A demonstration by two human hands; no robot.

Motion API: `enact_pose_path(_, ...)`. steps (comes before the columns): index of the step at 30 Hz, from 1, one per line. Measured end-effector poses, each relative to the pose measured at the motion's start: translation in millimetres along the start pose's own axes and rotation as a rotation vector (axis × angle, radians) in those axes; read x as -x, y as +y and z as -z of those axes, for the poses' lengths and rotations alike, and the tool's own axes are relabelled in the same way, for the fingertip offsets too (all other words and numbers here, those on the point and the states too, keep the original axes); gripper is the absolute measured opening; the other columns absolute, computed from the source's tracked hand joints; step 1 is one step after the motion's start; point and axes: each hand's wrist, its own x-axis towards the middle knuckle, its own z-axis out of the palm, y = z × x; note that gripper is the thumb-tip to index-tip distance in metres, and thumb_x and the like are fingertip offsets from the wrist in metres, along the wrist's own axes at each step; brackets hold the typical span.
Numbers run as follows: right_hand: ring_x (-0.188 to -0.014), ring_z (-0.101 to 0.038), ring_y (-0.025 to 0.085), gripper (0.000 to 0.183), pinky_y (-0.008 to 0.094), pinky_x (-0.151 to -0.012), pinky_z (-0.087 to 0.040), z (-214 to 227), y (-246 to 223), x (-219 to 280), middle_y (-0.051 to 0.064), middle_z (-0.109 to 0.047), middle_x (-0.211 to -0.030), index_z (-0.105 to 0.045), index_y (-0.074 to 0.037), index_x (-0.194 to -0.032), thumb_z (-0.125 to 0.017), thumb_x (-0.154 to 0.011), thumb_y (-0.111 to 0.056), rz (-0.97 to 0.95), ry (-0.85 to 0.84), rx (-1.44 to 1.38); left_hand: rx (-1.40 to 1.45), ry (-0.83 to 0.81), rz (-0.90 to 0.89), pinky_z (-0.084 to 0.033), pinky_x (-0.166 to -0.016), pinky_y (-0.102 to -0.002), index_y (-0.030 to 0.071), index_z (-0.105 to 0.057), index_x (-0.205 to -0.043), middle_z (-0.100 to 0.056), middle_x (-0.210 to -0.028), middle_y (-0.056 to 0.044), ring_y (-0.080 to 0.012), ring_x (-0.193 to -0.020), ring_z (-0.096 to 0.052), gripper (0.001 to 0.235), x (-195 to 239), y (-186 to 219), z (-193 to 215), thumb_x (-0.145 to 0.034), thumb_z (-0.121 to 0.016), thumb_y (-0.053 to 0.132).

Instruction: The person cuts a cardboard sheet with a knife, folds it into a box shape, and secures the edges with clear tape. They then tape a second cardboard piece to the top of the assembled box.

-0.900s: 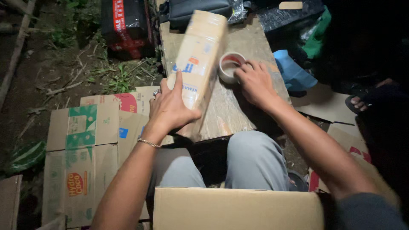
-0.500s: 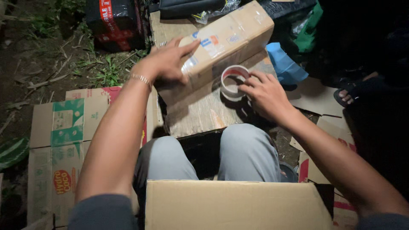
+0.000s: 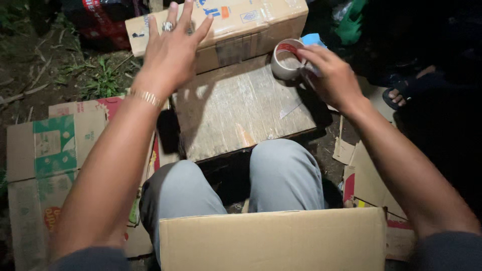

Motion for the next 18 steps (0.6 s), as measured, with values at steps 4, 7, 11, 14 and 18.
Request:
enact_pose_path(4,-0.124,-0.064,0.031,0.042,0.040,-0.105,-0.054,6.0,-6.2,35.1,0.010,-0.068,-0.135,-0.070,-0.016,-0.131,-0.071,-0.091,-0.007,-0.056,-0.147,0.133,0.551,0.131,0.083,-0.048,-0.105,-0.046,0.009,-0.052,-0.152,-0.059,-0.144,-0.019,-0.0387,-0.125,-0.062,0.060,106.5,13.9,33.5,-0.095,-0.069,0.012)
enact_pose_path(7,-0.125,-0.062,0.033,0.044,0.043,-0.103,-0.051,-1.4,-10.8,55.8,0.009,-0.067,-0.136,-0.069,-0.015,-0.132,-0.070,-0.088,-0.009,0.090,-0.213,0.169,0.801,0.021,0.343,-0.057,-0.077,-0.037,0.009,-0.069,-0.128,-0.073,-0.118,-0.010,-0.0247,-0.097,-0.074,0.038,194.5,35.3,60.4,-0.091,-0.072,0.018)
enact_pose_path(11,-0.115,-0.059,0.035,0.048,0.044,-0.097,-0.049,-8.6,-16.0,58.1,0.014,-0.066,-0.131,-0.068,-0.008,-0.131,-0.069,-0.083,-0.010,0.104,-0.217,0.158,0.921,-0.439,0.367,-0.059,-0.073,-0.033,0.014,-0.072,-0.119,-0.070,-0.116,-0.002,-0.0171,-0.090,-0.072,0.072,272.8,76.2,75.7,-0.055,-0.097,0.039)
enact_pose_path(14,-0.107,-0.059,0.035,0.028,0.045,-0.092,-0.049,-7.7,-13.2,54.3,0.015,-0.066,-0.114,-0.071,-0.010,-0.114,-0.072,-0.088,-0.020,-0.038,-0.338,0.169,0.497,-0.168,0.002,-0.050,-0.081,-0.045,0.013,-0.066,-0.103,-0.066,-0.107,-0.010,-0.0307,-0.099,-0.062,0.065,293.1,104.7,64.7,-0.058,-0.089,0.054)
enact_pose_path(18,-0.099,-0.063,0.035,0.029,0.045,-0.087,-0.052,-16.8,20.7,48.0,0.018,-0.066,-0.101,-0.068,-0.007,-0.103,-0.074,-0.091,-0.033,-0.318,-0.560,0.100,1.071,-0.325,0.250,-0.056,-0.076,-0.033,0.003,-0.072,-0.091,-0.075,-0.091,-0.008,-0.0185,-0.088,-0.070,0.031,288.7,71.9,59.2,-0.074,-0.089,0.023)
